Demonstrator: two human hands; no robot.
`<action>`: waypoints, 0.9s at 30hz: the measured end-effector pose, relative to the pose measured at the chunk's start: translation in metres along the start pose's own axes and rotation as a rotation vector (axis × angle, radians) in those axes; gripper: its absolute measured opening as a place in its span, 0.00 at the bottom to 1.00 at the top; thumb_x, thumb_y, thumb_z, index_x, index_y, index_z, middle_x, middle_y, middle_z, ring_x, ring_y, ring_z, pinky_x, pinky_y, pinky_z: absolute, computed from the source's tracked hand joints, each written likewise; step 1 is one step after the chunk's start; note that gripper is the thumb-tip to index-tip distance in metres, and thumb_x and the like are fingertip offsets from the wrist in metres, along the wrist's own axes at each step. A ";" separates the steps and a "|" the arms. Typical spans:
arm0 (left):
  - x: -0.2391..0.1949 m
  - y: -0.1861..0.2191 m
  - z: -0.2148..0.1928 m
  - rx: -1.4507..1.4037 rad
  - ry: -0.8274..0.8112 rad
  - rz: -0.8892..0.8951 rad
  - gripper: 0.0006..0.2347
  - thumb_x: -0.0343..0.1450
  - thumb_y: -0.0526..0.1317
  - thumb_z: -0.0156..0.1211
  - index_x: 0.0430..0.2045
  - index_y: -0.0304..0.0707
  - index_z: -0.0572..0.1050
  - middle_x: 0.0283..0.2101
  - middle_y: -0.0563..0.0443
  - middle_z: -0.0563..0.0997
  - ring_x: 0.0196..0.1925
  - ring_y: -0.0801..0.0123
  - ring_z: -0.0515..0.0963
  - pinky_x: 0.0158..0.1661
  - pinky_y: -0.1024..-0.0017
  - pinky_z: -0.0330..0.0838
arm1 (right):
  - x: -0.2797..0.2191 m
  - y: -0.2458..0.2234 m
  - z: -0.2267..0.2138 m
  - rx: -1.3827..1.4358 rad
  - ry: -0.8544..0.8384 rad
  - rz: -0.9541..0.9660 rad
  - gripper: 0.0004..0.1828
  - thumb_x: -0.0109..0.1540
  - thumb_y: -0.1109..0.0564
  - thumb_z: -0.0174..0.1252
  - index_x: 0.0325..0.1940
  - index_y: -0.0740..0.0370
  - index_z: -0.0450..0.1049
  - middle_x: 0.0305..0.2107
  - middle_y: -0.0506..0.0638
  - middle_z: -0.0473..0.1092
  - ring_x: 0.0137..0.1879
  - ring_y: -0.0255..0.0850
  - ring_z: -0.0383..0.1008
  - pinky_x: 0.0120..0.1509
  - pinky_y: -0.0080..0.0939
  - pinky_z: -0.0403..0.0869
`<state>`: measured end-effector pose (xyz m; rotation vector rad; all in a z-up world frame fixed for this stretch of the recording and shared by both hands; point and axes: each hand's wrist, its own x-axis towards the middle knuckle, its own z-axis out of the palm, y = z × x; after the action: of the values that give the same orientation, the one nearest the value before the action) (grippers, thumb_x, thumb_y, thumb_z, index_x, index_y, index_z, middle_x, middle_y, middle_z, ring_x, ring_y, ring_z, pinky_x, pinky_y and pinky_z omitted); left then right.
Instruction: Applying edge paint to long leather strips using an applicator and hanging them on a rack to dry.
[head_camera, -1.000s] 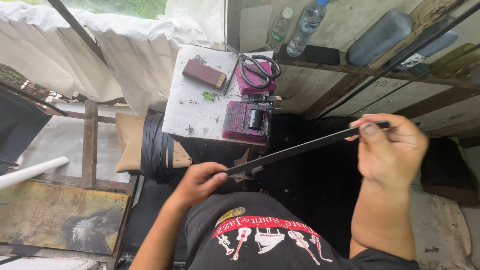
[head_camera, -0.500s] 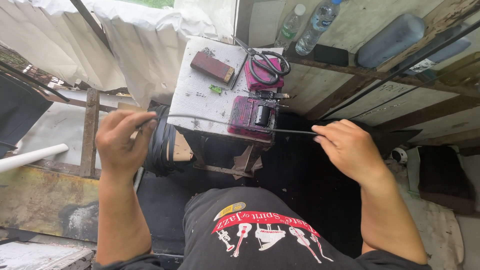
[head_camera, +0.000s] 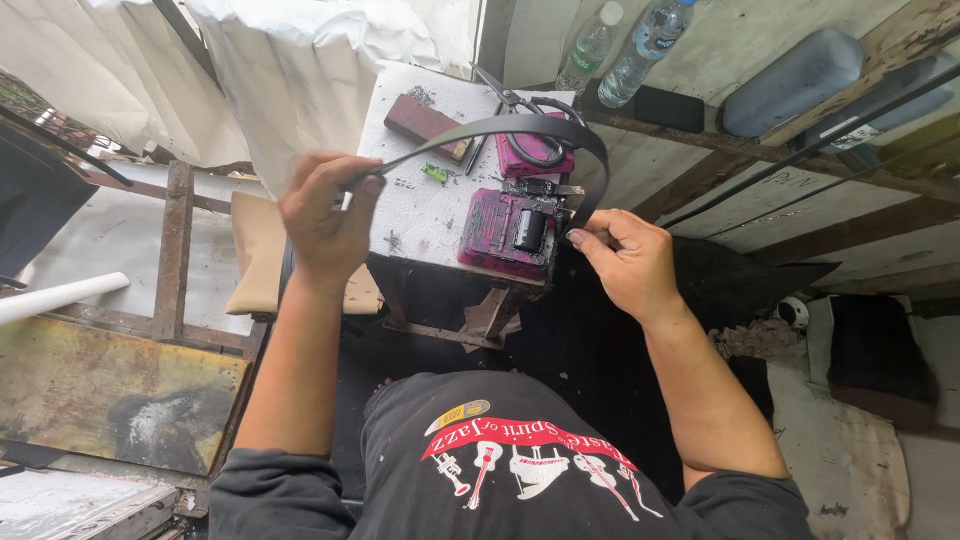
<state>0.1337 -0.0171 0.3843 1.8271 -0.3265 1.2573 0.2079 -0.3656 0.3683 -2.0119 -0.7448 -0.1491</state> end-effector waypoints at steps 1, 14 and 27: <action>-0.002 -0.001 0.007 -0.035 0.009 -0.008 0.06 0.76 0.36 0.63 0.38 0.32 0.84 0.30 0.47 0.80 0.28 0.68 0.79 0.32 0.72 0.76 | 0.001 0.002 0.004 0.065 0.024 -0.011 0.04 0.63 0.69 0.65 0.41 0.67 0.82 0.25 0.50 0.75 0.28 0.36 0.77 0.33 0.32 0.76; -0.017 0.005 0.038 -0.137 -0.020 -0.096 0.06 0.76 0.37 0.61 0.37 0.32 0.83 0.29 0.48 0.79 0.28 0.67 0.81 0.31 0.71 0.79 | 0.011 0.006 0.042 0.124 0.177 -0.227 0.08 0.59 0.69 0.71 0.43 0.69 0.83 0.27 0.52 0.75 0.35 0.40 0.76 0.42 0.38 0.75; -0.019 0.004 0.031 -0.120 -0.006 -0.134 0.06 0.76 0.37 0.62 0.36 0.33 0.83 0.29 0.49 0.78 0.28 0.67 0.81 0.31 0.71 0.79 | 0.014 0.001 0.054 0.159 0.161 -0.237 0.08 0.59 0.69 0.71 0.41 0.68 0.84 0.28 0.54 0.77 0.36 0.41 0.77 0.46 0.40 0.75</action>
<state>0.1417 -0.0476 0.3665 1.7218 -0.2727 1.1167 0.2097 -0.3151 0.3439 -1.7356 -0.8625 -0.3740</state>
